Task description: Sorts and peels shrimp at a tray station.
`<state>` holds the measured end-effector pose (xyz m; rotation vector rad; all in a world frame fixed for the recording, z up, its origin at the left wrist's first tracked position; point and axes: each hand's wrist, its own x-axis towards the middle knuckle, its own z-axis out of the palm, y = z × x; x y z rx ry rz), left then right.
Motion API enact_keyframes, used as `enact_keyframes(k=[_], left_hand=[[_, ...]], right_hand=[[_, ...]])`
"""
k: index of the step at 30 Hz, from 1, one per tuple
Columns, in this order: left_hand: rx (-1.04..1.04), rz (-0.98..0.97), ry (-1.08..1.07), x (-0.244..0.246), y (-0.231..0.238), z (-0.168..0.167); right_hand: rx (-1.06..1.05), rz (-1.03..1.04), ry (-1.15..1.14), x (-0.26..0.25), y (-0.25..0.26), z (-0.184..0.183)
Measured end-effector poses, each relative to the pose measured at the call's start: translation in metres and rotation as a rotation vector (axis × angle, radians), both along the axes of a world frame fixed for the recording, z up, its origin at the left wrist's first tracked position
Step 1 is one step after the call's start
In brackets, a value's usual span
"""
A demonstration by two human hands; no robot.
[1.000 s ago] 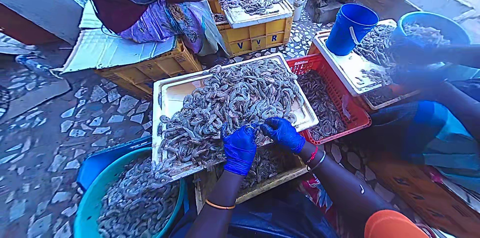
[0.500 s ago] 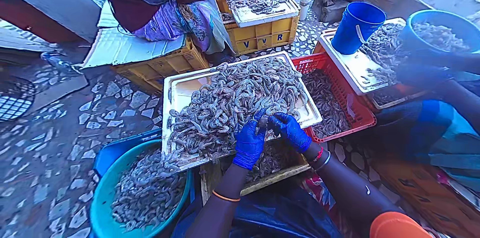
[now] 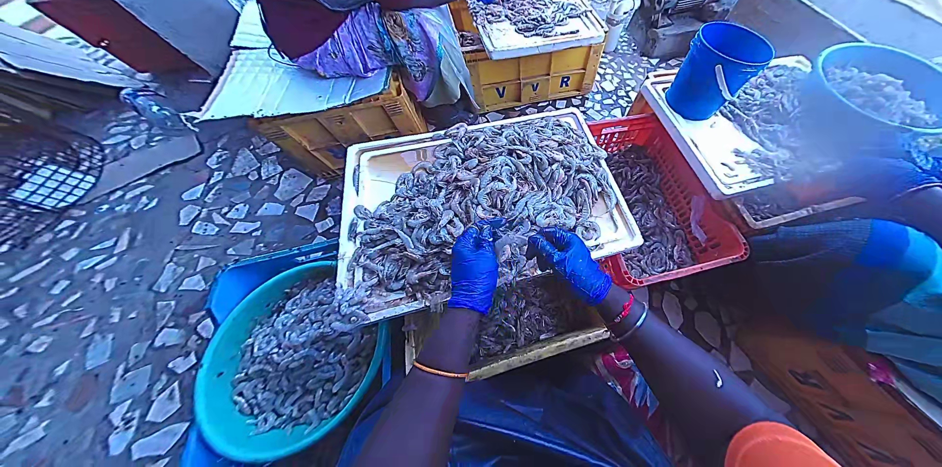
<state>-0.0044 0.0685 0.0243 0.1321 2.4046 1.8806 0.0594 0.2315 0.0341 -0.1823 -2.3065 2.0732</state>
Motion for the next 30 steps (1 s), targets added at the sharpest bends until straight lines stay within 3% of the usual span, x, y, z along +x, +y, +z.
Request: enact_keyframes(k=[6,10,13,14,17,18,23,27,30], left_hand=[[-0.101,-0.492,-0.045,-0.004,-0.024,-0.006],[-0.386,-0.432,0.082,0.01,-0.016,-0.005],[-0.249,-0.316,0.023,0.003,-0.027,-0.007],[-0.144,-0.314,-0.027,0.0,-0.033,-0.006],[0.093,-0.315,-0.222,0.007,-0.036,0.009],[0.13,-0.3,-0.258,0.012,-0.034,0.01],[0.393,-0.221,-0.356,0.028,-0.027,0.003],[0.453,-0.092,-0.425,0.019,-0.049,0.0],[0.509,0.134,-0.403,0.008,-0.067,-0.003]], right_hand=[[0.157,0.089,-0.022,-0.002,0.007,-0.001],[0.051,-0.03,-0.021,-0.002,-0.006,0.003],[-0.236,-0.136,0.022,0.0,-0.008,0.011],[-0.171,-0.112,-0.004,0.0,-0.003,0.012],[0.557,0.125,-0.227,-0.003,0.004,0.01],[0.706,0.185,-0.232,-0.005,-0.004,0.007],[0.979,0.167,0.074,-0.002,-0.055,-0.007],[1.019,0.402,0.295,-0.008,-0.054,-0.012],[1.082,0.606,0.048,-0.008,-0.059,-0.014]])
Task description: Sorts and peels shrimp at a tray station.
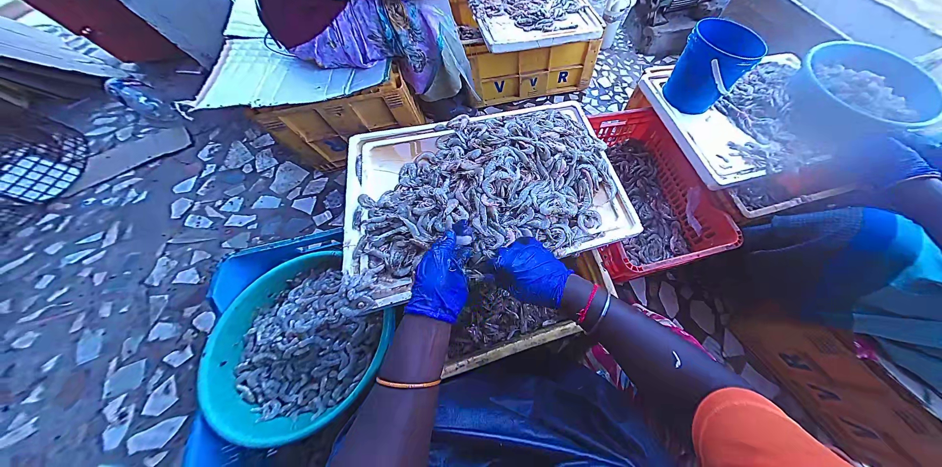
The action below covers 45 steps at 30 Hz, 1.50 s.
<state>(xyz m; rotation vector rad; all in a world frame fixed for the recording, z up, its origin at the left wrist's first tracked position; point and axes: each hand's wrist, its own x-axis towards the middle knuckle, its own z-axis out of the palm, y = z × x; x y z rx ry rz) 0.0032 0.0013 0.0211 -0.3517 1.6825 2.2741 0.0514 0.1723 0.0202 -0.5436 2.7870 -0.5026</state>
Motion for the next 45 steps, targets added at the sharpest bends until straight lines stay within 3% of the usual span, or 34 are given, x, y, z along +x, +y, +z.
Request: enact_keyframes(k=[2,5,8,14,17,20,22,24,27,29,33,35,39,42,45], left_hand=[[0.038,0.249,0.078,-0.006,-0.018,0.006],[0.188,0.635,0.079,-0.017,-0.06,0.014],[0.366,0.725,-0.107,-0.023,-0.086,0.007],[0.273,0.323,-0.138,-0.029,-0.041,0.011],[0.172,0.075,-0.054,-0.029,-0.025,0.01],[-0.063,-0.169,0.131,-0.025,-0.013,0.001],[-0.224,-0.305,0.28,-0.02,-0.006,0.0],[-0.304,-0.4,0.339,-0.014,0.003,0.002],[-0.204,-0.461,0.306,-0.006,0.022,-0.007],[-0.126,-0.481,0.248,-0.001,0.036,-0.009],[0.009,-0.347,0.084,0.012,0.064,-0.011],[0.019,-0.276,0.048,0.013,0.072,-0.013],[-0.251,-0.28,0.122,0.011,0.078,-0.013],[-0.575,-0.396,0.396,0.013,0.08,-0.011],[-0.786,-0.466,0.602,0.02,0.086,-0.015]], right_hand=[[0.115,-0.089,-0.208,-0.007,0.01,-0.001],[0.117,-0.355,-0.188,-0.022,0.044,0.005],[0.187,-0.589,-0.088,-0.035,0.066,0.006],[0.324,-0.526,-0.096,-0.049,0.068,-0.039],[0.342,-0.534,-0.053,-0.05,0.068,-0.045],[0.342,-0.555,-0.027,-0.047,0.073,-0.045],[0.25,-0.567,0.04,-0.044,0.078,-0.035],[-0.013,-0.578,0.185,-0.035,0.081,-0.016],[-0.499,-0.703,0.115,-0.016,0.071,0.019],[-0.628,-0.72,0.106,-0.014,0.058,0.026],[-0.323,-0.471,0.389,-0.003,0.037,0.013],[-0.219,-0.393,0.403,-0.003,0.039,0.004],[-0.397,-0.38,0.037,0.006,0.061,0.022],[-0.496,-0.577,-0.046,0.001,0.084,0.019],[-0.459,-0.553,-0.102,0.006,0.084,0.012]])
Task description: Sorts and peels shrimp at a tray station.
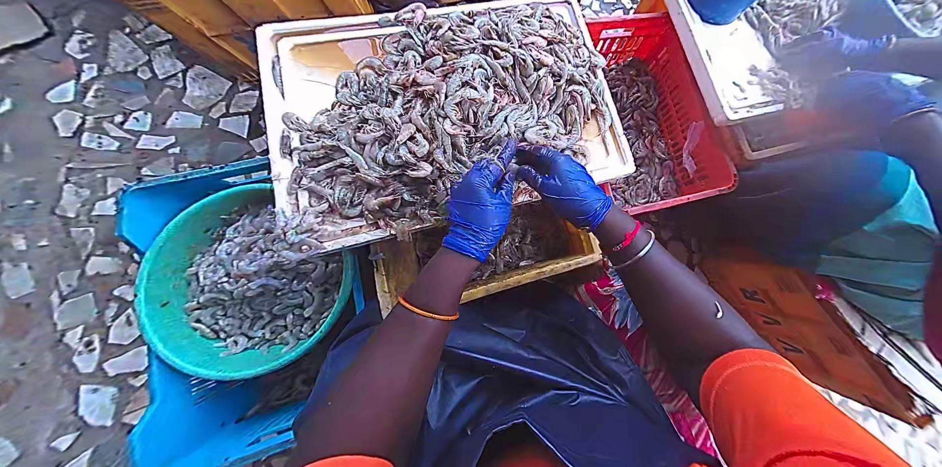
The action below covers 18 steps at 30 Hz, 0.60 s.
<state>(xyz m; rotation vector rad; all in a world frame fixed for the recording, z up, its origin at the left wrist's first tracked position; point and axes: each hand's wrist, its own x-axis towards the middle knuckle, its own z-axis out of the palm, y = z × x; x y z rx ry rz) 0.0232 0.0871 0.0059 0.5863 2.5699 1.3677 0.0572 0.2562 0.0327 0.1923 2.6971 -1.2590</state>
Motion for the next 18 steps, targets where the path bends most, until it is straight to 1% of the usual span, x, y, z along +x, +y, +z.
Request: enact_keyframes(k=[1,3,6,8,11,12,13,15,17,18], left_hand=[[-0.047,-0.012,0.068,0.001,0.001,-0.002],[-0.115,-0.021,0.172,0.001,0.001,-0.006],[-0.234,-0.034,0.272,-0.004,-0.006,-0.003],[-0.356,-0.033,0.355,-0.008,-0.01,0.0],[-0.537,-0.046,0.439,-0.009,-0.013,0.001],[-0.566,-0.064,0.448,-0.008,-0.014,0.001],[-0.571,-0.084,0.456,-0.009,-0.016,0.0],[-0.508,-0.092,0.455,-0.012,-0.022,-0.001],[-0.358,-0.044,0.422,-0.013,-0.026,-0.001],[-0.274,-0.006,0.37,-0.013,-0.028,-0.002]], right_hand=[[0.005,0.02,0.012,0.005,-0.006,0.001],[0.084,0.041,0.049,0.013,-0.014,0.006],[0.166,0.027,0.084,0.011,-0.015,0.006],[0.055,-0.025,0.058,0.008,-0.018,0.005],[-0.246,-0.119,-0.036,-0.004,-0.023,-0.005],[-0.309,-0.141,-0.065,-0.008,-0.024,-0.008],[-0.342,-0.158,-0.085,-0.01,-0.025,-0.009],[-0.33,-0.163,-0.1,-0.013,-0.025,-0.009],[-0.283,-0.123,-0.065,-0.013,-0.025,-0.008],[-0.252,-0.08,-0.018,-0.01,-0.024,-0.008]])
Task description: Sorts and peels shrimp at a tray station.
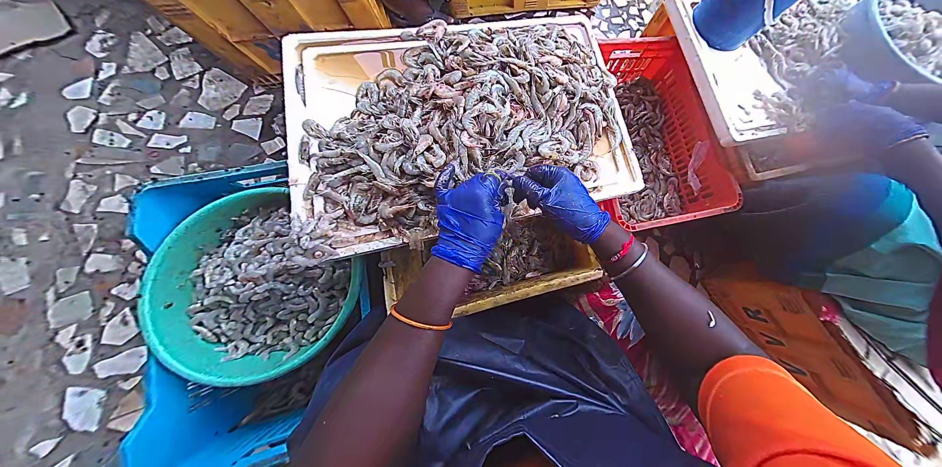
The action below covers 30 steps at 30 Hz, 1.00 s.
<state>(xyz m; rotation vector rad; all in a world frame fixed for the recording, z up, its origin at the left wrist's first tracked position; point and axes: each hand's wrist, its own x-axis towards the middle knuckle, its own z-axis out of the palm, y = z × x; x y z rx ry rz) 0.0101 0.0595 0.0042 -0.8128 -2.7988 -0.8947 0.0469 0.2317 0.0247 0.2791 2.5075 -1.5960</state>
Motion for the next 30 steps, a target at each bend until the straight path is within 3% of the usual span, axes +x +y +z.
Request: enact_keyframes(k=[3,7,9,11,13,15,19,22,26,30], left_hand=[[0.219,0.143,-0.334,-0.007,-0.007,0.007],[0.329,0.285,-0.538,-0.022,-0.019,0.006],[0.257,0.286,-0.448,-0.02,-0.021,0.01],[0.153,0.235,-0.157,-0.012,-0.016,0.009],[0.102,0.179,0.104,-0.006,-0.009,0.005],[0.101,0.161,0.205,0.0,0.001,0.005],[0.134,0.122,0.169,0.006,0.012,0.005],[-0.035,0.086,0.198,0.006,0.013,0.007],[-0.125,0.115,0.219,0.011,0.017,0.009],[-0.016,0.145,0.109,0.011,0.017,0.013]], right_hand=[[0.115,0.114,0.203,0.007,0.0,0.001],[-0.034,0.065,0.169,0.008,0.008,-0.001],[0.04,0.091,0.083,0.006,0.014,-0.001],[0.101,0.129,0.005,0.005,0.011,0.001],[-0.08,0.055,-0.033,0.009,-0.005,0.002],[-0.333,-0.088,-0.019,0.011,-0.023,-0.002],[-0.496,-0.325,0.095,0.012,-0.037,-0.01],[-0.557,-0.409,0.123,0.012,-0.035,-0.009],[-0.387,-0.421,0.145,0.015,-0.039,-0.01],[-0.243,-0.351,0.177,0.017,-0.037,-0.007]])
